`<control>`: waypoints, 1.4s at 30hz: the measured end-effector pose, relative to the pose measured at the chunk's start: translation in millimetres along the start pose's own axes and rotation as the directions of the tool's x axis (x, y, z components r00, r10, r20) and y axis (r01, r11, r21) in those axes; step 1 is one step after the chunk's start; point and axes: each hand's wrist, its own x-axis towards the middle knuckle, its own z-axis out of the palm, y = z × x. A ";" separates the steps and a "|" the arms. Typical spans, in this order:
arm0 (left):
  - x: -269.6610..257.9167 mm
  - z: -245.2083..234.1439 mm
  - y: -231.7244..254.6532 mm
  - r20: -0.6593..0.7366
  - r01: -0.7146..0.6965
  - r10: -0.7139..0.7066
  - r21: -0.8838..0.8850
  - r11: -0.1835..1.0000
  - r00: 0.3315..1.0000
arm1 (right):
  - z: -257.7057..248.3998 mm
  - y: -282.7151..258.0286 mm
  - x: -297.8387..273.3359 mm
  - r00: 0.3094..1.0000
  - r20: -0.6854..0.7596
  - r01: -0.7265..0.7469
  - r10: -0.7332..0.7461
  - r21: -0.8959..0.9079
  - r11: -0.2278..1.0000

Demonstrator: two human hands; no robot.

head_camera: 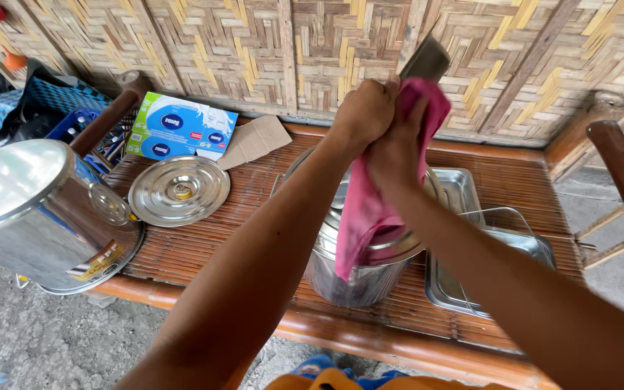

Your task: The person wipes a rectangular stainless steel tray with a pink cloth. They hold the tray with one hand and rub the surface and edges with the cloth, turning the tray over to clean both sides. The tray is then placed on top of a metal pot.

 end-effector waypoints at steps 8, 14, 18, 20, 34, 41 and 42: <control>-24.6 -11.5 2.1 -0.100 -0.091 0.083 -0.083 0.992 0.992 | -43.7 47.5 134.8 0.892 -0.082 -0.390 0.445 0.358 0.848; -53.4 4.1 -46.5 -0.120 -0.105 0.061 -0.406 0.908 0.991 | -34.3 3.0 108.8 0.945 -0.324 -0.036 0.034 0.002 0.999; -66.6 35.2 -68.7 -0.056 0.046 -0.077 -0.419 0.907 0.996 | -40.0 -19.9 64.3 0.957 -0.271 0.070 -0.107 -0.141 0.987; -65.3 43.5 -65.1 -0.068 0.074 -0.111 -0.406 0.911 0.991 | -44.1 -30.1 49.6 0.965 -0.249 0.059 -0.078 -0.086 0.995; -2.2 -13.4 -2.9 0.171 0.297 -0.259 -0.742 0.601 0.951 | -41.1 -41.2 2.0 0.996 -0.071 0.039 -0.056 -0.219 0.975; -50.0 7.7 -15.8 0.240 0.272 -0.137 -0.724 0.634 0.961 | -37.8 99.8 94.4 0.605 0.378 -0.779 0.701 0.099 0.619; -46.4 10.1 -20.8 0.289 0.286 -0.116 -0.666 0.689 0.950 | -31.1 114.4 96.4 0.618 0.316 -0.771 0.720 0.066 0.634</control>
